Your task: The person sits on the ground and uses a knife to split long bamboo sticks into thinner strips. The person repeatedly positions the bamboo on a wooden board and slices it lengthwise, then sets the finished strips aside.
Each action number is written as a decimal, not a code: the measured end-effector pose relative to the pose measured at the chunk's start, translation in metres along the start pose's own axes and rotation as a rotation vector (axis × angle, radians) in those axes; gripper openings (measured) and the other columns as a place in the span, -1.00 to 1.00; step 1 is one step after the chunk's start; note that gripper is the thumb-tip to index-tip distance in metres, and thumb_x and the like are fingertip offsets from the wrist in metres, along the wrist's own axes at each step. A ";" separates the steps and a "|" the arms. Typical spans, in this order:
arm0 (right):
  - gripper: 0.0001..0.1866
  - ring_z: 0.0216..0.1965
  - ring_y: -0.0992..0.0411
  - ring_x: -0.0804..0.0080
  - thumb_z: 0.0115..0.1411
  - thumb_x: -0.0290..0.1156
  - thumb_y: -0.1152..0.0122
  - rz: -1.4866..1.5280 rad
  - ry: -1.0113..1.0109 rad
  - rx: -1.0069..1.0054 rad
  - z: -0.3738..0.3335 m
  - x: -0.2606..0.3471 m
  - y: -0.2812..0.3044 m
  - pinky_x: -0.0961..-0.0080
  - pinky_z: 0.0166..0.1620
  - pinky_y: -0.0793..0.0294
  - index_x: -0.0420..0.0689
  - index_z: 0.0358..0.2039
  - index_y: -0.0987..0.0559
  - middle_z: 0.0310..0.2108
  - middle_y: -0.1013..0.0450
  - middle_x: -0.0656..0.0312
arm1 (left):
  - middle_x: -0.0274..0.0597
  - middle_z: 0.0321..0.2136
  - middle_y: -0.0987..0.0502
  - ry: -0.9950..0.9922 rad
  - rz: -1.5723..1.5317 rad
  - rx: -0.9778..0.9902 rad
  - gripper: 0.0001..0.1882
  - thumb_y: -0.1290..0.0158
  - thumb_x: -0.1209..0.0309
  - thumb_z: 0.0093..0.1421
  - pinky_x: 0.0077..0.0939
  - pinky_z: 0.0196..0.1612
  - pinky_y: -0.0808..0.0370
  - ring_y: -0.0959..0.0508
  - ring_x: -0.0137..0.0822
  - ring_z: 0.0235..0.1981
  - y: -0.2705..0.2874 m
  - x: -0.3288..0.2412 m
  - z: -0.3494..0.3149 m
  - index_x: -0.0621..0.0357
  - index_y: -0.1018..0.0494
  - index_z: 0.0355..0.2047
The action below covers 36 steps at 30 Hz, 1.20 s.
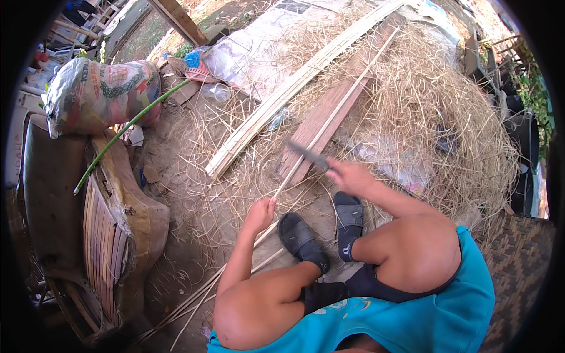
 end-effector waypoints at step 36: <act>-0.56 -0.29 -0.59 -0.14 0.40 0.02 -0.01 0.106 -0.059 0.016 0.025 0.012 0.018 -0.04 -0.17 -0.58 0.03 0.12 -0.49 -0.30 -0.59 -0.12 | -0.16 -0.60 -0.52 0.060 -0.339 -0.017 -0.54 0.06 0.13 0.46 -0.34 -0.39 -0.43 -0.47 -0.36 -0.53 0.005 0.049 -0.002 0.26 -0.54 -0.43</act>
Point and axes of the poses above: each hand's wrist, its own z-axis towards the middle knuckle, its own y-axis out of the back of the hand, x = y × z, the point moved 9 cm from there along z, towards the middle knuckle
